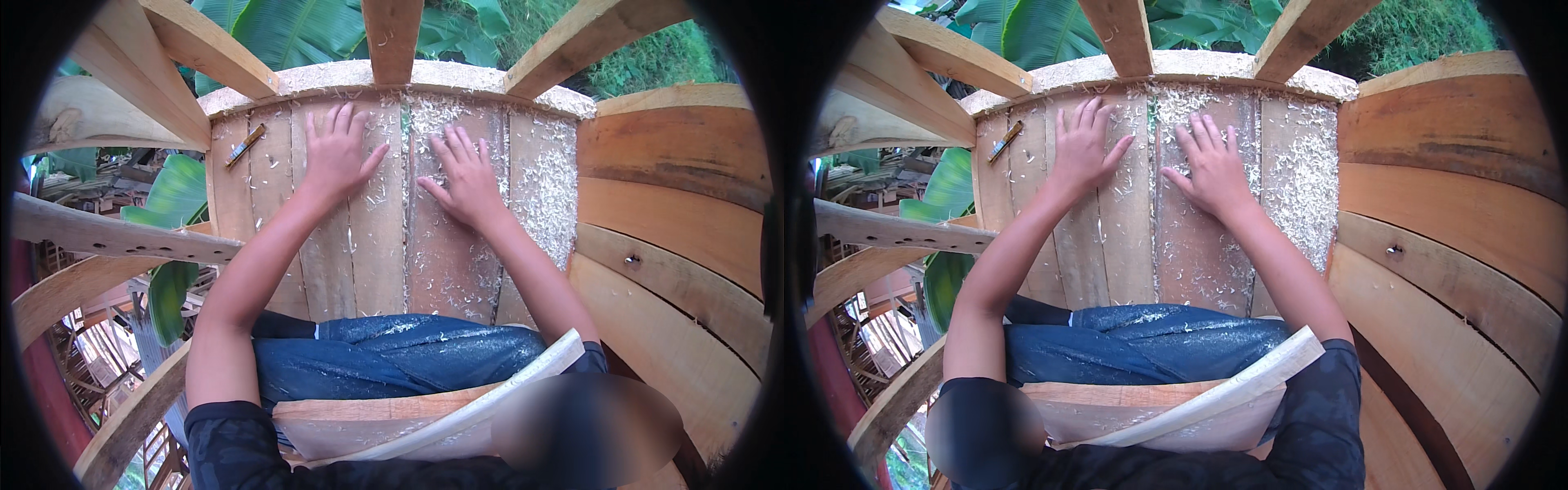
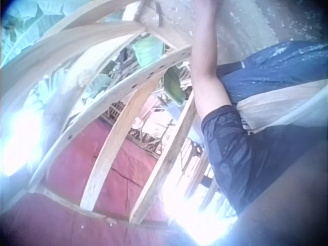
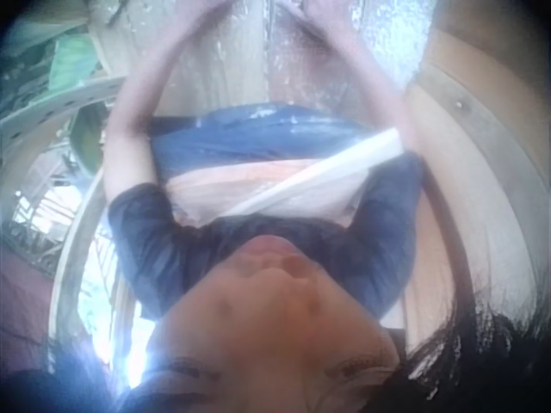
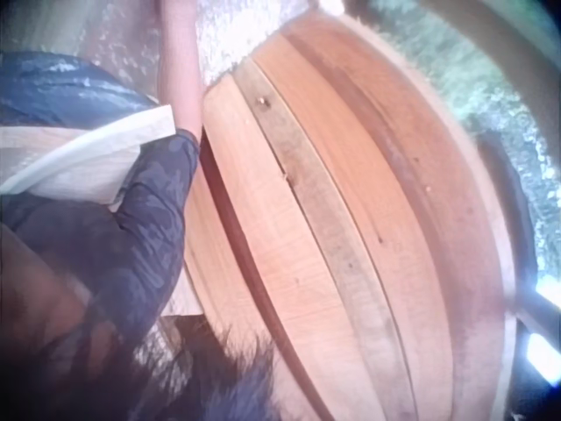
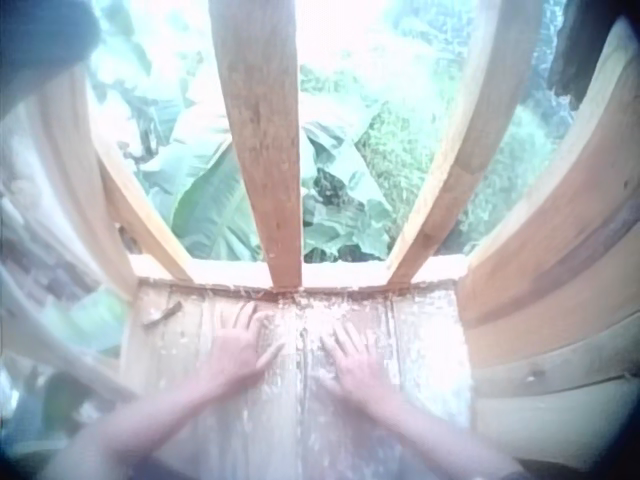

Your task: The person carves a long, thin piece of wood using a curved knife, producing wood shavings. They then wipe the wooden platform with their hands to clear away the shavings.

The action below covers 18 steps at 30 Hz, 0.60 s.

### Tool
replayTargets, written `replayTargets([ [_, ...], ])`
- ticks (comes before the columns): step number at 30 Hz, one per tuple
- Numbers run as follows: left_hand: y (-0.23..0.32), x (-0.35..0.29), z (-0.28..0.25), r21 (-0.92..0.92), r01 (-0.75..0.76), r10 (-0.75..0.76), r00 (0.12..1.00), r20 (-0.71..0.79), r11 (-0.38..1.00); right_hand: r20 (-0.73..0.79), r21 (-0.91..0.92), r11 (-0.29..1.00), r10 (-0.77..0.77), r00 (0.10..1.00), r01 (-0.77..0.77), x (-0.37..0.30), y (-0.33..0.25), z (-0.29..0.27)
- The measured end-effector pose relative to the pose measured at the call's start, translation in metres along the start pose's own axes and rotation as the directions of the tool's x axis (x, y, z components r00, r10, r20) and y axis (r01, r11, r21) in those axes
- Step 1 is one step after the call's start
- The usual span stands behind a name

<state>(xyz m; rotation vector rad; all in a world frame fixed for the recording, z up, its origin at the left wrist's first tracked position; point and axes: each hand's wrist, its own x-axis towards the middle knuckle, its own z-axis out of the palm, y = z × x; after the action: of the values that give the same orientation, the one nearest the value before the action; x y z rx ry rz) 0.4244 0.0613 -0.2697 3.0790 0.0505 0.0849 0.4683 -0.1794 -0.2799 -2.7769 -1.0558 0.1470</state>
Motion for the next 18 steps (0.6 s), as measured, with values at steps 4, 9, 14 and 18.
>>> replayTargets([
  [4,0.001,-0.006,0.008,-0.022,-0.165,0.164,0.985,-0.061,0.986,-0.097,0.028,0.999,0.033,0.995,-0.030,0.009,-0.015,-0.004],
  [9,0.019,0.000,0.017,-0.134,-0.376,0.361,0.924,-0.125,0.917,-0.234,0.113,0.954,0.299,0.925,-0.279,0.028,0.032,-0.002],
  [14,0.004,0.000,0.017,-0.210,-0.696,0.655,0.718,-0.237,0.686,-0.108,0.008,0.999,0.049,0.993,-0.049,0.036,0.011,0.009],
  [18,-0.011,-0.002,0.017,-0.206,-0.703,0.696,0.708,-0.118,0.681,-0.121,0.221,0.960,-0.147,0.982,0.171,0.032,-0.005,0.006],
])
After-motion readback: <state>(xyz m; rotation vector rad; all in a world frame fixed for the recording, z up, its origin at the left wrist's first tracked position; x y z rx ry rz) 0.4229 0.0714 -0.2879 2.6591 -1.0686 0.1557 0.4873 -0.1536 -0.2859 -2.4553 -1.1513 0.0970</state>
